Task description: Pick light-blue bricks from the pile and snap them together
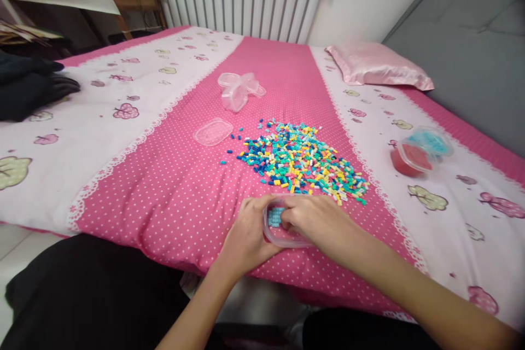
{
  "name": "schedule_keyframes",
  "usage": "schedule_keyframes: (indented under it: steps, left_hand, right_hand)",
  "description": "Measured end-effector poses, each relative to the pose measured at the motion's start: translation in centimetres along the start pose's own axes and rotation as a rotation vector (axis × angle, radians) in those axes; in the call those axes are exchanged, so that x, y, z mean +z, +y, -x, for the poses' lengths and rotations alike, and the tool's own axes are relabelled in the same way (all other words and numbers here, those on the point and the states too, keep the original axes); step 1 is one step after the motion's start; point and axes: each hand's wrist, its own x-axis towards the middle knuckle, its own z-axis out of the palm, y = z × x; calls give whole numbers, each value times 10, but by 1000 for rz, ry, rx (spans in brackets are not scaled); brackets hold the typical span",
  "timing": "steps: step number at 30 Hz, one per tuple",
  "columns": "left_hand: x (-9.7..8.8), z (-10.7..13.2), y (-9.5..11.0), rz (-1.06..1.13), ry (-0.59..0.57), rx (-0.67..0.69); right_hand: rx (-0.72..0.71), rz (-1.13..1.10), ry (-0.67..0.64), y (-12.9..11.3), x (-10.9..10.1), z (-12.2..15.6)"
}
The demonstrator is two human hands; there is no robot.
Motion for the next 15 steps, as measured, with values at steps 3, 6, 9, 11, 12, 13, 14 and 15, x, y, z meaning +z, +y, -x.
schedule_keyframes:
  steps: [3, 6, 9, 11, 12, 13, 14, 15]
  left_hand:
    - [0, 0, -1, -3, 1, -4]
    - [1, 1, -2, -2, 2, -3]
    - [0, 1, -1, 2, -3, 1]
    - [0, 1, -1, 2, -10, -5]
    - [0, 1, -1, 1, -12, -9]
    - [0, 1, -1, 1, -13, -13]
    - [0, 1, -1, 1, -14, -15]
    - [0, 1, -1, 0, -14, -16]
  right_hand:
    - [-27, -15, -7, 3, 1, 0]
    - [-26, -21, -2, 5, -1, 2]
    - [-10, -6, 12, 6, -3, 4]
    - [-7, 4, 14, 6, -4, 4]
    - [-8, 7, 13, 6, -3, 4]
    - [-10, 8, 11, 6, -3, 4]
    - [-13, 9, 8, 6, -2, 4]
    - [-15, 8, 4, 7, -2, 5]
